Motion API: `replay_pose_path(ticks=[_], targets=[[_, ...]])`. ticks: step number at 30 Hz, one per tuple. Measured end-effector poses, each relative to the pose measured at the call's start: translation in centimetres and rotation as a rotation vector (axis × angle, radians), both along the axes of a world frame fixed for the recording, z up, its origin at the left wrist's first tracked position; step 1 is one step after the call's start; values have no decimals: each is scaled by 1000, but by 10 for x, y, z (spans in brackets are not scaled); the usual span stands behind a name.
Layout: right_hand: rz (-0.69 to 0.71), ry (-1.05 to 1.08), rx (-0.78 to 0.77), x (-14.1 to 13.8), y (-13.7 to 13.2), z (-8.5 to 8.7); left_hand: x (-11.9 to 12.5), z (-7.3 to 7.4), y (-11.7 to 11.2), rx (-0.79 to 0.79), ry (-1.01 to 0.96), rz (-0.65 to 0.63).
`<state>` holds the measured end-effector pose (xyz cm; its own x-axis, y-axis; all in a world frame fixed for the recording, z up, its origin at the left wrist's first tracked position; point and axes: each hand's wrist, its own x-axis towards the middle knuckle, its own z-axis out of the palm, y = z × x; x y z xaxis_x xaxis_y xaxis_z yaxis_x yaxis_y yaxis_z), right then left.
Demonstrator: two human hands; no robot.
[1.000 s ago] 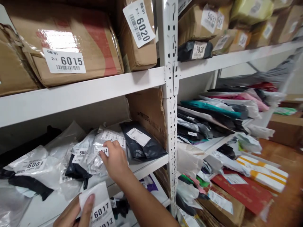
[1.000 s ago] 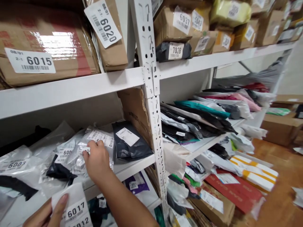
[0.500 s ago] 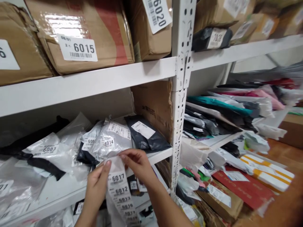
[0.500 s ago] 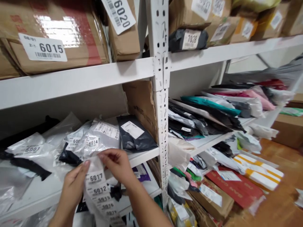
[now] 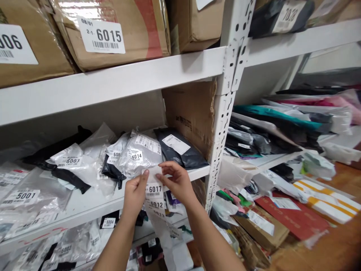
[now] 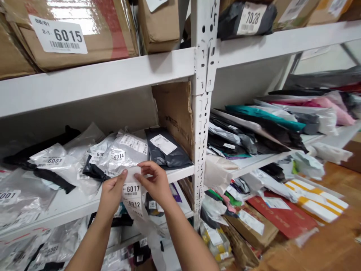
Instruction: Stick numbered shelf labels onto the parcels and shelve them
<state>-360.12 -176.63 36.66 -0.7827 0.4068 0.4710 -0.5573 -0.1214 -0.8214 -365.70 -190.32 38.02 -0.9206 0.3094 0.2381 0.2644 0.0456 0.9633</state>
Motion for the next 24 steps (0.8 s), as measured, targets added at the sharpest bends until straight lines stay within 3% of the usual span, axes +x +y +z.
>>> replay_pose_path(ticks=[4, 9, 11, 14, 20, 24], targets=[[-51, 22, -135, -1, 0, -7, 15, -10, -4, 120, 124, 67], [-50, 3, -230, -1, 3, -17, 30, -35, -10, 44, 92, -36], [-47, -21, -260, -1, 3, -19, 32, -41, -9, 72, 64, -8], [-33, -40, -317, 0, 4, -22, 31, -42, -6, 92, 65, 46], [-7, -58, -353, -1, 4, -33, 28, -42, -1, 57, 74, 25], [-97, -63, -228, 2, 6, -37, 33, -42, -2, -36, 147, 11]])
